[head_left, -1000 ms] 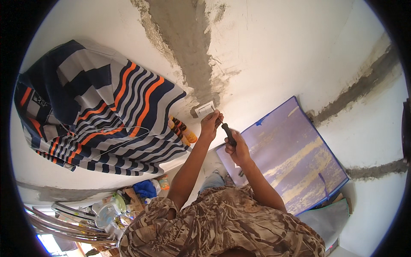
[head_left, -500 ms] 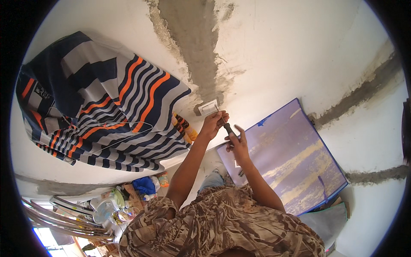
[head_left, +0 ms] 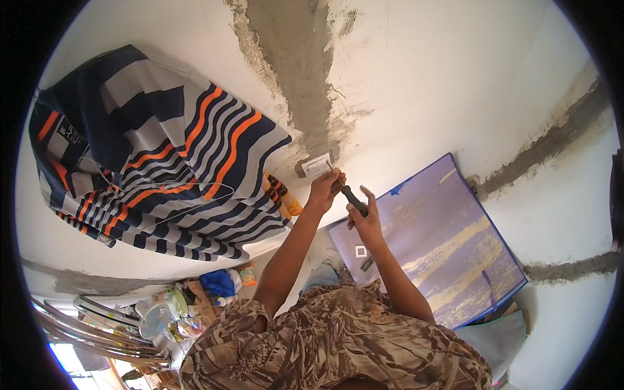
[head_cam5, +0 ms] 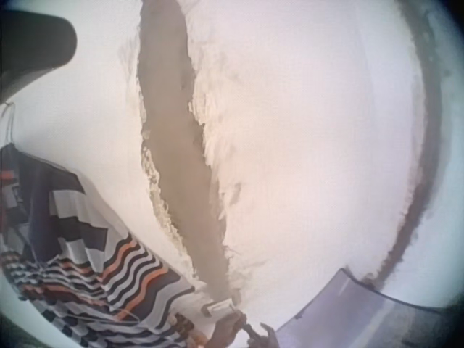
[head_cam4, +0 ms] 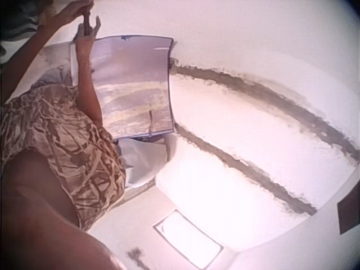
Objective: The person installs a light switch into a wall by inserting the component, securing it with a screwdriver, and placing the plastic cover plate over the assembly.
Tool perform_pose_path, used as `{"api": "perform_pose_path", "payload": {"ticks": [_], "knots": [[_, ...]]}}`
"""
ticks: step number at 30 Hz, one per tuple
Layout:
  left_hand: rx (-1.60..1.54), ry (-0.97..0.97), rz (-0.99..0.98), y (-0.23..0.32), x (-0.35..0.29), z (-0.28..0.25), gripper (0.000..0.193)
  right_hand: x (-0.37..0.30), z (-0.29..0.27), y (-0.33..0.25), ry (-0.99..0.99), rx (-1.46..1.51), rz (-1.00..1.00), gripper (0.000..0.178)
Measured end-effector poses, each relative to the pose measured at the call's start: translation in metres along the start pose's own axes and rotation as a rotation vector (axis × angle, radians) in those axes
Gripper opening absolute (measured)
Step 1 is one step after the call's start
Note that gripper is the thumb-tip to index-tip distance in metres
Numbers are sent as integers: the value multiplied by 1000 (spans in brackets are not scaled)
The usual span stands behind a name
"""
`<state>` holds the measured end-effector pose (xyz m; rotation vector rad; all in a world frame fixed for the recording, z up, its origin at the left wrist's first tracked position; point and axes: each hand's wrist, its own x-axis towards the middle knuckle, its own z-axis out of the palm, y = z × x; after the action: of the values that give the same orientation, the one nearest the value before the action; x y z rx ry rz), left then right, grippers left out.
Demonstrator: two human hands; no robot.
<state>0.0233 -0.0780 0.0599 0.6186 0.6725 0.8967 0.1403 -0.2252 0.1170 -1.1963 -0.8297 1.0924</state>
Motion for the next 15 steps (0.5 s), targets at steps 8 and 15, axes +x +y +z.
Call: {"api": "perform_pose_path", "payload": {"ticks": [8,15], "knots": [[-10,-8,-31,7,-10,13,22,12,-7,18,30,320,275,34],[-32,-90,-16,4,-4,-8,23,3,9,1,115,27,-41,33]]}}
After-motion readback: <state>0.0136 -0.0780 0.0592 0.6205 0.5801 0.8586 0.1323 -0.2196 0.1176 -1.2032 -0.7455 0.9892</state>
